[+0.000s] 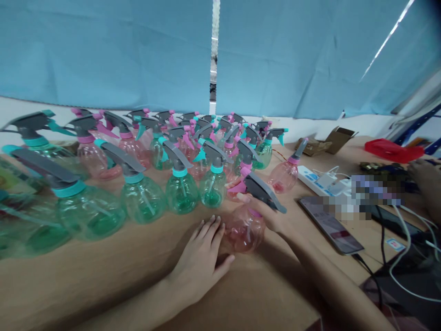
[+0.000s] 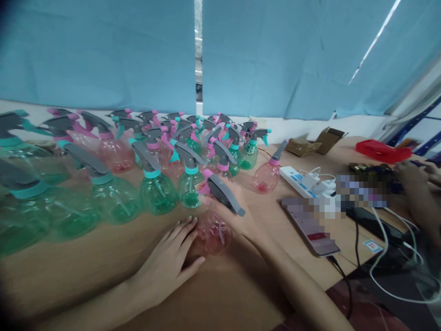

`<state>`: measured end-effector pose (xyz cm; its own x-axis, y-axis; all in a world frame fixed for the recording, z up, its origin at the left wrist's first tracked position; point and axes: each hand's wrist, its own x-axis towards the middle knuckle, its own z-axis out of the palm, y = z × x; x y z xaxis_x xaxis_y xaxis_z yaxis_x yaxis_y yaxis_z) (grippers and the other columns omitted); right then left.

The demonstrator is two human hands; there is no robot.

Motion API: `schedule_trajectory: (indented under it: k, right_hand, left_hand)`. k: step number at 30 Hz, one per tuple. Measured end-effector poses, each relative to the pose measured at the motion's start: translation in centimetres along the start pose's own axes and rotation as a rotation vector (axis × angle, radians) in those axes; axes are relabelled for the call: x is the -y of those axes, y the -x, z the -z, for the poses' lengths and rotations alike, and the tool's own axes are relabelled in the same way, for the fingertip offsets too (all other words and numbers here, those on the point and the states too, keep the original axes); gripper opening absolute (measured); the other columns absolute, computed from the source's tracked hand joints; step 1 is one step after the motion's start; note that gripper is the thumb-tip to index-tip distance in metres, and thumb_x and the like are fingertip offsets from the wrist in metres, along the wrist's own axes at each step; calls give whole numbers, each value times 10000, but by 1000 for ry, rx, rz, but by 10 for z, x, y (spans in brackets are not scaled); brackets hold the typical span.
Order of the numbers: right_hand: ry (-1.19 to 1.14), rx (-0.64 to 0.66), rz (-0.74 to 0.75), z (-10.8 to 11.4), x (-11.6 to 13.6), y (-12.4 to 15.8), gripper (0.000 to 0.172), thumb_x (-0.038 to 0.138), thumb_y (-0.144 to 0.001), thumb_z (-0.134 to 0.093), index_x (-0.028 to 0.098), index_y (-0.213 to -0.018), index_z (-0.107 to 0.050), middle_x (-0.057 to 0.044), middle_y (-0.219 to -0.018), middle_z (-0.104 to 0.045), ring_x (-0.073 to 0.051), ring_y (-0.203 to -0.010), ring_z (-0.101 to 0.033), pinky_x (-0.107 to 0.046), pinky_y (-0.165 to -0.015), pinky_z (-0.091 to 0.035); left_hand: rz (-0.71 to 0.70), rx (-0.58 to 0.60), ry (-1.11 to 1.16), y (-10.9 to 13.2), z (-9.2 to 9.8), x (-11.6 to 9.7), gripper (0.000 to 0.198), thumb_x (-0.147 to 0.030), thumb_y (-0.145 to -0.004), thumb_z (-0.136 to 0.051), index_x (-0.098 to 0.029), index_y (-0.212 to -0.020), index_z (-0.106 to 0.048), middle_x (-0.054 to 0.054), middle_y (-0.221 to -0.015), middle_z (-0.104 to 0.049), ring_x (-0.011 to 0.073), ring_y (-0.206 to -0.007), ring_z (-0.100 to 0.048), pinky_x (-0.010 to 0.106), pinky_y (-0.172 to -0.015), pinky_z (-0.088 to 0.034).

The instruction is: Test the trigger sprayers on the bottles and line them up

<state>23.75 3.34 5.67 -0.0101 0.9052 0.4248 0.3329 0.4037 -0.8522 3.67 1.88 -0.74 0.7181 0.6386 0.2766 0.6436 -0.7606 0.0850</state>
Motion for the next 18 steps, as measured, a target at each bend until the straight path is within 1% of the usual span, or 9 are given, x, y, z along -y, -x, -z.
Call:
schedule_trajectory:
  k: [3, 6, 10, 15, 18]
  right_hand:
    - [13, -9, -3, 0, 8, -1, 300, 411, -760, -648, 250, -1013, -653, -8, -779, -665, -194, -731, -623, -335, -708, -509]
    - [68, -51, -2, 1, 16, 0, 240, 414, -749, -656, 246, -919, -658, -3, -751, -651, -181, -673, -604, -323, -672, -503]
    - [83, -54, -6, 2, 14, 1, 170, 400, -767, -637, 235, -803, -620, 6, -712, -614, -170, -649, -578, -308, -635, -491]
    - [92, -115, -5, 2, 15, 0, 206, 406, -755, -639, 223, -703, -560, 13, -663, -551, -148, -583, -512, -288, -574, -460]
    - [112, -63, 32, 3, 15, -1, 202, 397, -777, -627, 219, -721, -550, 17, -675, -513, -139, -598, -484, -280, -591, -448]
  left_hand:
    - [2, 18, -9, -1, 1, -1, 567, -447, -880, -509, -32, -1267, -494, 208, -1371, -463, 335, -1267, -423, 497, -1021, -361]
    - [5, 20, -5, -1, 0, -1, 576, -455, -882, -504, -32, -1273, -488, 207, -1363, -471, 332, -1264, -426, 492, -1024, -357]
    - [4, -10, 24, 0, -1, 0, 562, -458, -894, -476, -54, -1284, -471, 194, -1361, -478, 321, -1274, -416, 491, -1033, -345]
    - [4, -5, 15, 0, 0, -1, 564, -465, -897, -463, -57, -1285, -470, 192, -1366, -474, 321, -1273, -418, 493, -1025, -354]
    - [4, 20, -11, -1, 1, -1, 579, -461, -891, -480, -41, -1290, -474, 197, -1369, -470, 324, -1271, -419, 489, -1024, -355]
